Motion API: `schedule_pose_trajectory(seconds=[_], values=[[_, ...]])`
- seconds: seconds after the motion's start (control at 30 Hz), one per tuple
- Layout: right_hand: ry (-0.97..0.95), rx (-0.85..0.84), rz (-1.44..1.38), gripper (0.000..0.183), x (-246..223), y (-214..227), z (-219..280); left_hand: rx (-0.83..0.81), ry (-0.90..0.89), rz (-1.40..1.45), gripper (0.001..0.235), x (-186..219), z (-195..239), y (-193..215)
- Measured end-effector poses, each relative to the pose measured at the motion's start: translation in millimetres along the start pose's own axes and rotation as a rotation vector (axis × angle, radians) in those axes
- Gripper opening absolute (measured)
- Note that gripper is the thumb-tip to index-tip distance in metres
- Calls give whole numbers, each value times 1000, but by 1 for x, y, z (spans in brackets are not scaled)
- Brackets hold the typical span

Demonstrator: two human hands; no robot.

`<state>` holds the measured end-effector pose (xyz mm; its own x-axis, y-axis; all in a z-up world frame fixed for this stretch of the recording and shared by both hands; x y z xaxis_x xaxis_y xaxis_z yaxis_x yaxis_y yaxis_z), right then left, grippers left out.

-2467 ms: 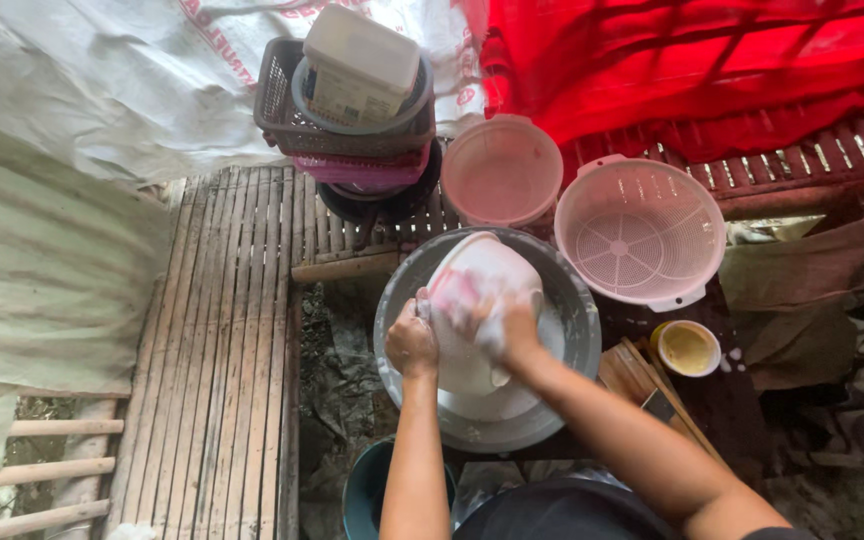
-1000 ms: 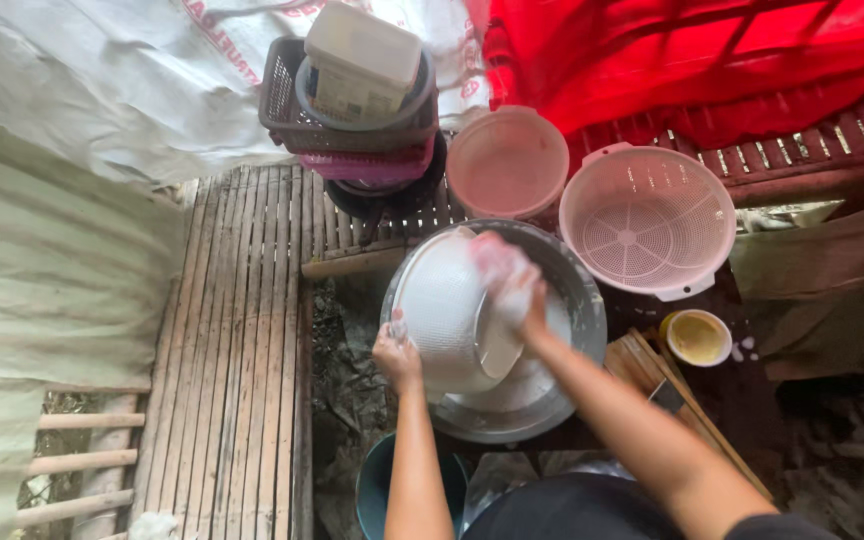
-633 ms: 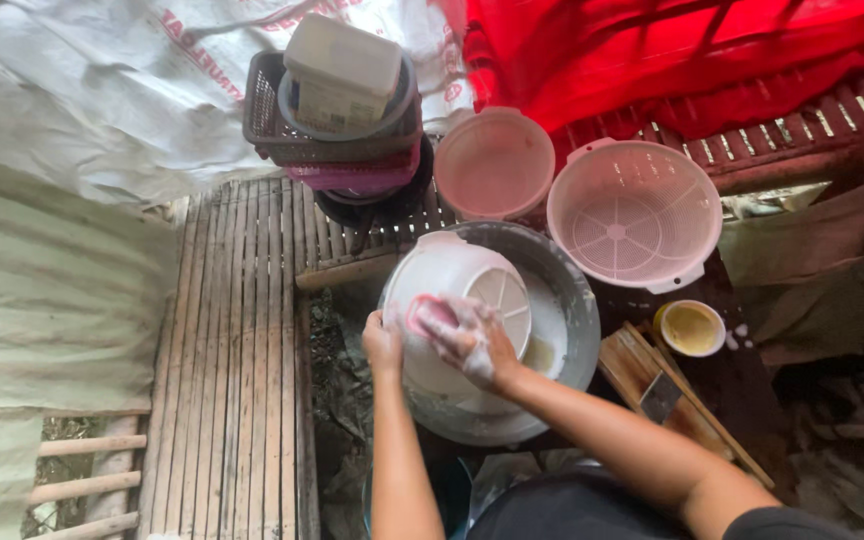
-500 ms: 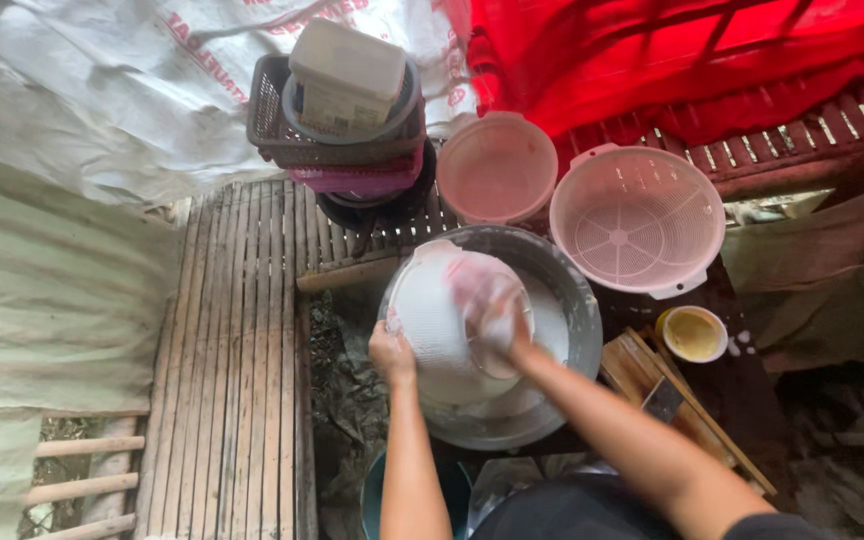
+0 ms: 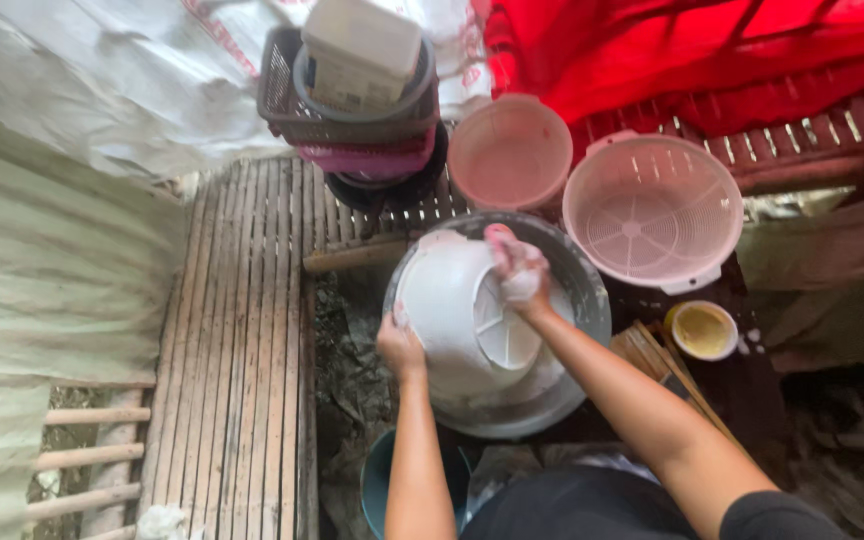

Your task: The person scrubs a white plastic colander with a pink sponge in a metal basin filled with soapy water. They rinse the colander and then scrub a smaller pink colander in the same manner.

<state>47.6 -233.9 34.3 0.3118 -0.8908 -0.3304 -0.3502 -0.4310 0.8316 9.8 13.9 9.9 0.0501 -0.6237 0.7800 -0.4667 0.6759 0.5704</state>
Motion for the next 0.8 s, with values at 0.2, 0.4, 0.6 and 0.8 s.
schedule_pose_trajectory(seconds=[0.2, 0.4, 0.6, 0.8], values=[[-62, -76, -793, 39, -42, 31, 8, 17, 69, 51, 45, 1, 5, 3], [-531, -333, -453, 44, 45, 6, -14, 69, -96, 124, 41, 0, 9, -1], [-683, -427, -607, 52, 126, -91, 63, -110, -92, 262, 33, -29, 10, 12], [-1136, -610, -922, 57, 98, -147, 134, -47, 15, 339, 38, -33, -4, 16]])
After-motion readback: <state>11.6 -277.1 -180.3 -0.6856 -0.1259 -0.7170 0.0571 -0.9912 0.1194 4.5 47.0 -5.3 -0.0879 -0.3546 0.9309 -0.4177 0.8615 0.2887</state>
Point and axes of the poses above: each hand's wrist, its own z-axis away from the middle knuckle, its own y-axis out of the back of the hand, x = y × z, the point moved 4 cm from there along -z, towards the middle knuckle, and after that the axes turned 7 degrees about -x, right-handed, at the moved point
